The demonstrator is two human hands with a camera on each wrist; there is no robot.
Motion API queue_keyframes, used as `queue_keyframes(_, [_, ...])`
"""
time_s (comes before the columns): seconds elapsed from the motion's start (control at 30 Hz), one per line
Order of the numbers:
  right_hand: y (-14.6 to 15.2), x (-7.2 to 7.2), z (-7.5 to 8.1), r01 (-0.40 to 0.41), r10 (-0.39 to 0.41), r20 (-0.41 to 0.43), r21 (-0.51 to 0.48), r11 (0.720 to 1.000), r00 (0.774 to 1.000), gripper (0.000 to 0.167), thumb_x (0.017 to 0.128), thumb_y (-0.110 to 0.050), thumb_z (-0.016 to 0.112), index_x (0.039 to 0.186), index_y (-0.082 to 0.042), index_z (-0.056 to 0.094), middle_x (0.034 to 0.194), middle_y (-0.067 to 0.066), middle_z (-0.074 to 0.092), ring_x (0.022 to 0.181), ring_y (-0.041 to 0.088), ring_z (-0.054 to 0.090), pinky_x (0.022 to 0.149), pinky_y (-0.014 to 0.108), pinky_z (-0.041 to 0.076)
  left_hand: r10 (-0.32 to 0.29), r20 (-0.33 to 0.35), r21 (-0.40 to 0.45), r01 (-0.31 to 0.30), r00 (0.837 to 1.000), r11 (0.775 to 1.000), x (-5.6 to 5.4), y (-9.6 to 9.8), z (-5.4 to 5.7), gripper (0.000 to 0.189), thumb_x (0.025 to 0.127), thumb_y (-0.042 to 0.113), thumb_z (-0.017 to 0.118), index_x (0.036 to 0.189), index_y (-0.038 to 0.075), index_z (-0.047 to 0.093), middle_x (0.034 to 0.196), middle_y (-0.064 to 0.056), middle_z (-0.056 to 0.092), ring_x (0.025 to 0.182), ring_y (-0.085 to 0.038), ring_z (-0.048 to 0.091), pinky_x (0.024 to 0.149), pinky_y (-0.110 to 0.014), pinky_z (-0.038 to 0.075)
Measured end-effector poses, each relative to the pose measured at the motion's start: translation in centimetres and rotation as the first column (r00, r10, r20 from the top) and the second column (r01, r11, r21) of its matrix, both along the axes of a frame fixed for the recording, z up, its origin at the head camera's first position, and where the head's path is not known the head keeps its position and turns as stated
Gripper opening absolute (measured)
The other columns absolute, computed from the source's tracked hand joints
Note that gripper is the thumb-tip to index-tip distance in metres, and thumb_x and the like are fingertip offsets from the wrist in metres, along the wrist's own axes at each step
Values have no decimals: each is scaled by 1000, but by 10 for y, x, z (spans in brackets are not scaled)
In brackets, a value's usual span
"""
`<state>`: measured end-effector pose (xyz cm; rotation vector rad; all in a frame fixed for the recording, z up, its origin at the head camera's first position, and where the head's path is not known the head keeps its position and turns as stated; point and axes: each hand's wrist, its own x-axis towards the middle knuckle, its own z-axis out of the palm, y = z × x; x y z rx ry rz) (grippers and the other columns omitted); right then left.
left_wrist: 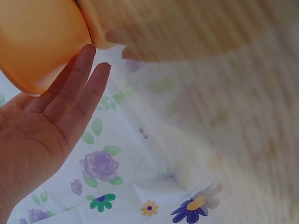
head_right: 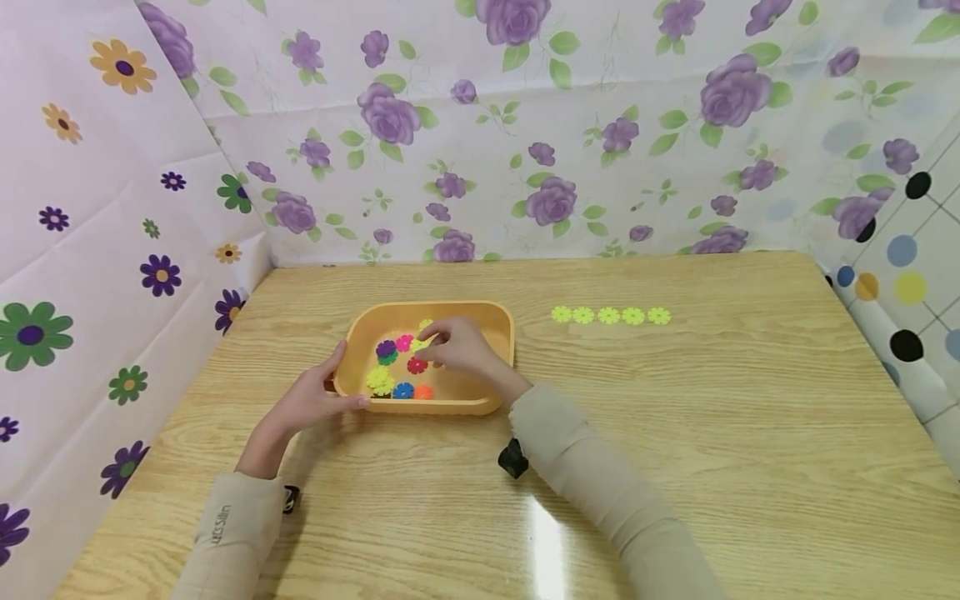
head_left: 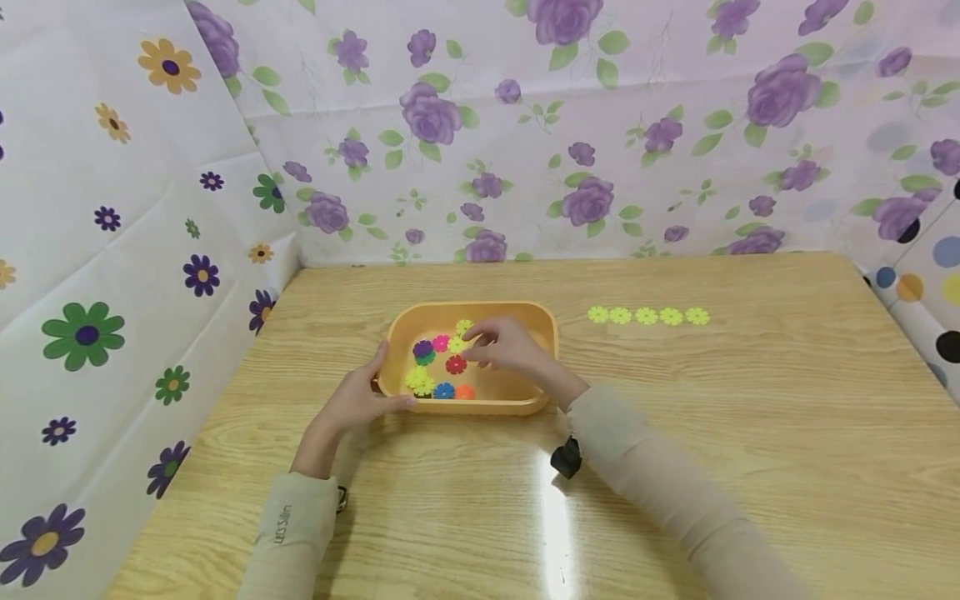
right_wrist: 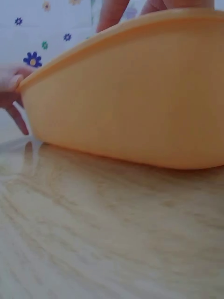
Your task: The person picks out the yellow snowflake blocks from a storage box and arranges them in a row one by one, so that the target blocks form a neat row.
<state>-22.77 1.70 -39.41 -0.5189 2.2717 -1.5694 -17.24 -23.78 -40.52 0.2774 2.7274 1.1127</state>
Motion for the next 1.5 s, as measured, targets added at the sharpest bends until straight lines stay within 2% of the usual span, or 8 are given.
queue_keyframes(0.13, [-16, 1, -3, -70, 72, -44, 40, 997, 996, 41, 77, -14, 73, 113, 2, 61, 82, 8, 64, 80, 28, 60, 64, 32, 51, -9, -4, 7, 9, 1000, 1000, 0, -1, 0, 108, 70, 41, 76, 145, 1, 8, 132, -23, 44, 92, -23, 55, 81, -36, 47])
queue_keyframes(0.27, [-30, 2, -7, -134, 141, -97, 75, 988, 985, 46, 75, -14, 75, 116, 0, 60, 96, 13, 64, 90, 24, 57, 63, 24, 49, -19, -16, 5, 19, 1000, 1000, 0, -2, 0, 107, 71, 40, 76, 145, 1, 8, 129, -23, 46, 90, -23, 55, 79, -34, 47])
queue_keyframes(0.57, [-56, -2, -20, -258, 283, -91, 217, 941, 955, 55, 75, -13, 75, 126, -6, 55, 128, 9, 52, 114, 25, 47, 90, 36, 42, -31, -31, -4, 31, 999, 1000, -1, -2, -1, 103, 74, 36, 74, 144, -1, 9, 138, -25, 36, 95, -25, 54, 82, -37, 47])
queue_keyframes(0.8, [-68, -6, -24, -292, 362, -113, 396, 871, 925, 54, 77, -5, 69, 129, -9, 53, 132, 6, 49, 122, 21, 41, 99, 35, 34, -39, -58, 9, 39, 998, 999, -2, -2, -3, 103, 73, 34, 76, 144, -2, 10, 141, -24, 30, 101, -28, 52, 85, -39, 44])
queue_keyframes(0.93, [-74, -8, -27, -326, 420, -114, 464, 824, 900, 56, 78, 2, 62, 131, -9, 50, 132, 6, 49, 120, 20, 43, 97, 34, 37, -39, -61, 10, 40, 997, 999, -1, -1, -3, 103, 73, 34, 76, 143, -3, 10, 141, -25, 31, 101, -26, 52, 85, -38, 44])
queue_keyframes(1.07, [-77, -9, -30, -339, 442, -98, 503, 795, 891, 58, 79, 8, 56, 134, -9, 47, 134, 6, 47, 125, 19, 38, 100, 34, 33, -36, -56, 11, 36, 998, 999, 0, 0, -2, 104, 73, 35, 76, 144, -3, 10, 140, -25, 32, 99, -26, 52, 84, -38, 44])
queue_keyframes(1.4, [-78, -11, -34, -273, 390, -172, 468, 840, 905, 49, 74, 10, 61, 121, -4, 59, 123, 7, 57, 118, 20, 46, 98, 31, 35, -39, -51, 17, 40, 998, 999, -1, -2, -3, 103, 74, 34, 76, 144, -2, 9, 141, -26, 30, 100, -28, 53, 83, -38, 45])
queue_keyframes(1.5, [-79, -11, -36, -263, 379, -165, 476, 839, 910, 43, 76, 7, 63, 117, -5, 62, 120, 7, 58, 114, 20, 49, 96, 31, 37, -39, -41, 25, 40, 998, 999, 0, -3, -3, 102, 74, 32, 75, 144, -2, 8, 142, -25, 29, 101, -28, 52, 83, -38, 45])
